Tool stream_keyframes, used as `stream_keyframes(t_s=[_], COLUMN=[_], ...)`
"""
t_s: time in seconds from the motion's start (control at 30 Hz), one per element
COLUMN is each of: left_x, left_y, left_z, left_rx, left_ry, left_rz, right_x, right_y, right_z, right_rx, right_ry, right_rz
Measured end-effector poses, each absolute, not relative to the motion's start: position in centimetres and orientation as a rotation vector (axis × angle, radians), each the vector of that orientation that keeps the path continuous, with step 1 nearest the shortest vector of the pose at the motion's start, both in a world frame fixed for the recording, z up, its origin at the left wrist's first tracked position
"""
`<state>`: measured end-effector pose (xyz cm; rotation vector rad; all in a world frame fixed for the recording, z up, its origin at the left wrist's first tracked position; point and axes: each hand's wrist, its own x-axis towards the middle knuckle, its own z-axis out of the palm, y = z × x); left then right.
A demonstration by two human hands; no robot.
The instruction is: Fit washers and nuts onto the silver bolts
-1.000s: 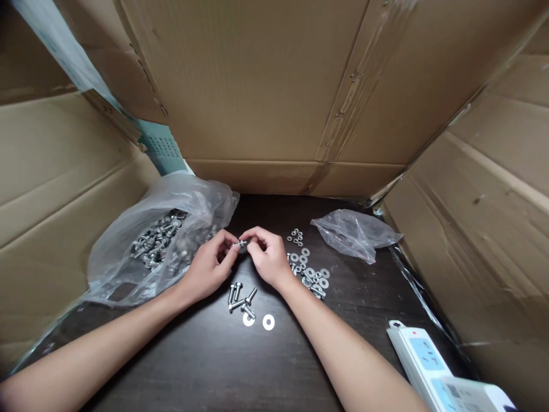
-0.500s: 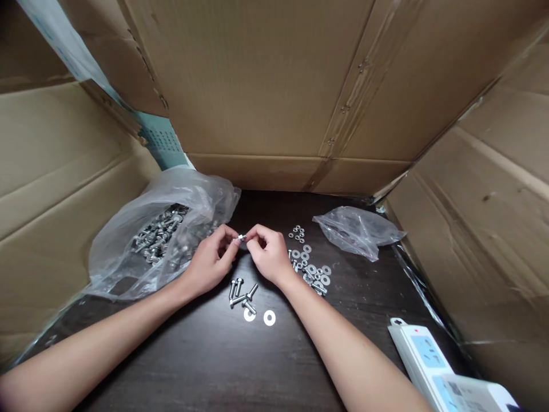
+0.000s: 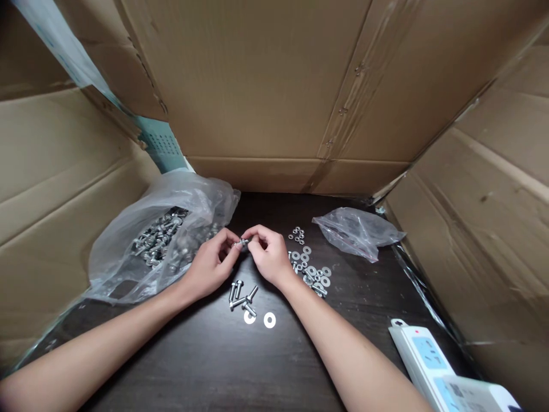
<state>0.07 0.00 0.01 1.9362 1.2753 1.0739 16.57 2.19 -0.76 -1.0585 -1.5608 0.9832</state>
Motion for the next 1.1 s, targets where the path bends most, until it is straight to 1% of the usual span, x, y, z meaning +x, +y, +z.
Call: stream_keyframes(t_s=[0.53, 1.1], left_x=[0.04, 0.02], left_y=[-0.06, 0.09], left_z=[0.05, -0.17], left_rx=[1.938, 1.917], left_ry=[1.265, 1.247], left_rz=[1.080, 1.111], right_x=[16.75, 16.24], right_y=[2.16, 2.09], right_z=[-0.71, -0.52], right_rx=[-1.057, -1.178], right_ry=[-1.550, -1.703], right_rz=[0.992, 0.860])
